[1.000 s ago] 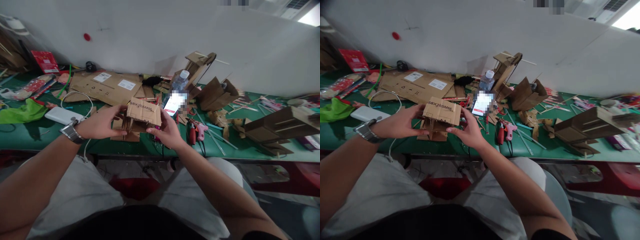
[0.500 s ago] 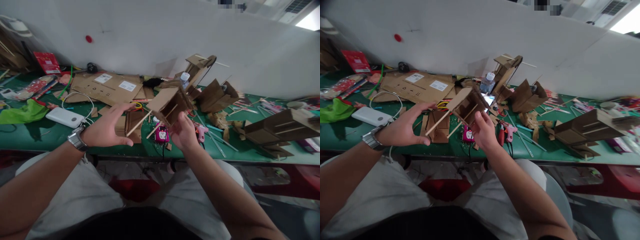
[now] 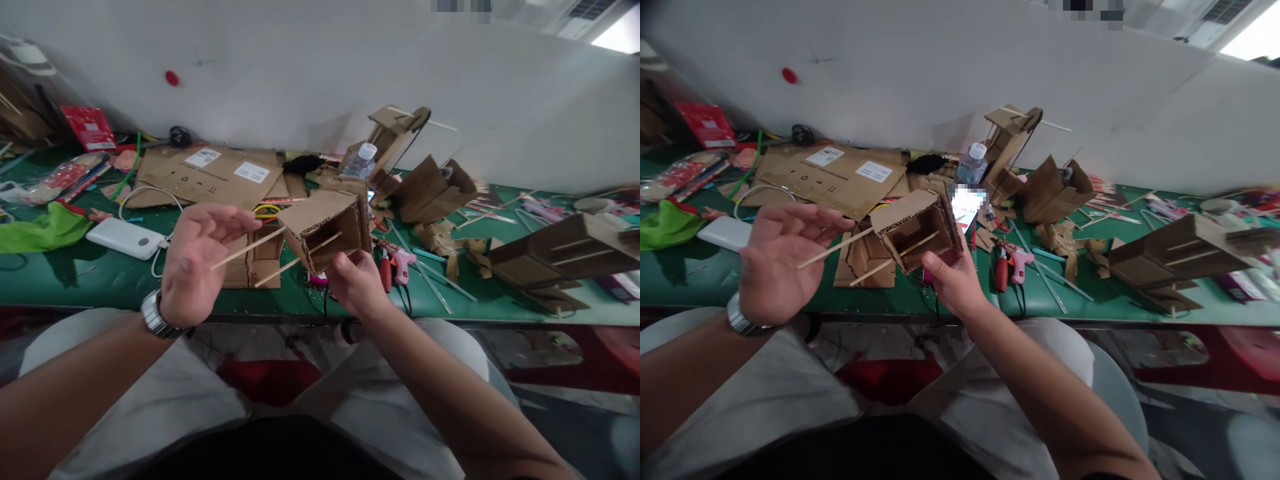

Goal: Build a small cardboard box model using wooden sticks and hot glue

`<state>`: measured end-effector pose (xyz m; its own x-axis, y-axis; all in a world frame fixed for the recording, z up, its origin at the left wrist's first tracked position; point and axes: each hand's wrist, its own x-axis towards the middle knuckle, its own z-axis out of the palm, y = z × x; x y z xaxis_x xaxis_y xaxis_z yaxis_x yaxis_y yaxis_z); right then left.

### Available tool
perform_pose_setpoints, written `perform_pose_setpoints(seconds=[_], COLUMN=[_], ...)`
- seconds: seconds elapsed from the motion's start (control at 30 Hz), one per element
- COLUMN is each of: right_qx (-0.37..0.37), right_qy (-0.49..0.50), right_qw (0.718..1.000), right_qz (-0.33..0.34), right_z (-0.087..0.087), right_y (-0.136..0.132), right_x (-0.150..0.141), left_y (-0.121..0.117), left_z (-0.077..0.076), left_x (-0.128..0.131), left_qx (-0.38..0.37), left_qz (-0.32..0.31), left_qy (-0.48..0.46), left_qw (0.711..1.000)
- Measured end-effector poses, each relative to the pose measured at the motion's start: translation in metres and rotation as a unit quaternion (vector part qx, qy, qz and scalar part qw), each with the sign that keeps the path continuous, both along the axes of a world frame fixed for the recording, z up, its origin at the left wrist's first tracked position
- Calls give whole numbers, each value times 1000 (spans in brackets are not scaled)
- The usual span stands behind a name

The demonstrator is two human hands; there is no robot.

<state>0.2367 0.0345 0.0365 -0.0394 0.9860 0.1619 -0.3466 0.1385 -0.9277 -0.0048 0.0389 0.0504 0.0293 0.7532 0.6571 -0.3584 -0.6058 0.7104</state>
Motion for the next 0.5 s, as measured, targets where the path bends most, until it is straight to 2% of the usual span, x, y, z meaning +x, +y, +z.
perform_pose_setpoints(seconds=[0.1,0.23,0.37,0.5], right_qx=[30,80,170,264], right_qy=[-17,-57,-131,-185], right_qw=[999,995,977,947], right_qz=[2,13,7,7], right_z=[-6,-17,-15,1], right_y=[1,-1,-6,-9], right_x=[-2,2,10,17], left_y=[-1,1,6,12], left_z=[5,0,-5,1], left_x=[1,-4,-17,-26], left_qx=[-35,-80,-73,-39], left_qz=[1,33,88,138], left_qy=[-23,-4,149,245], left_qw=[999,996,982,959])
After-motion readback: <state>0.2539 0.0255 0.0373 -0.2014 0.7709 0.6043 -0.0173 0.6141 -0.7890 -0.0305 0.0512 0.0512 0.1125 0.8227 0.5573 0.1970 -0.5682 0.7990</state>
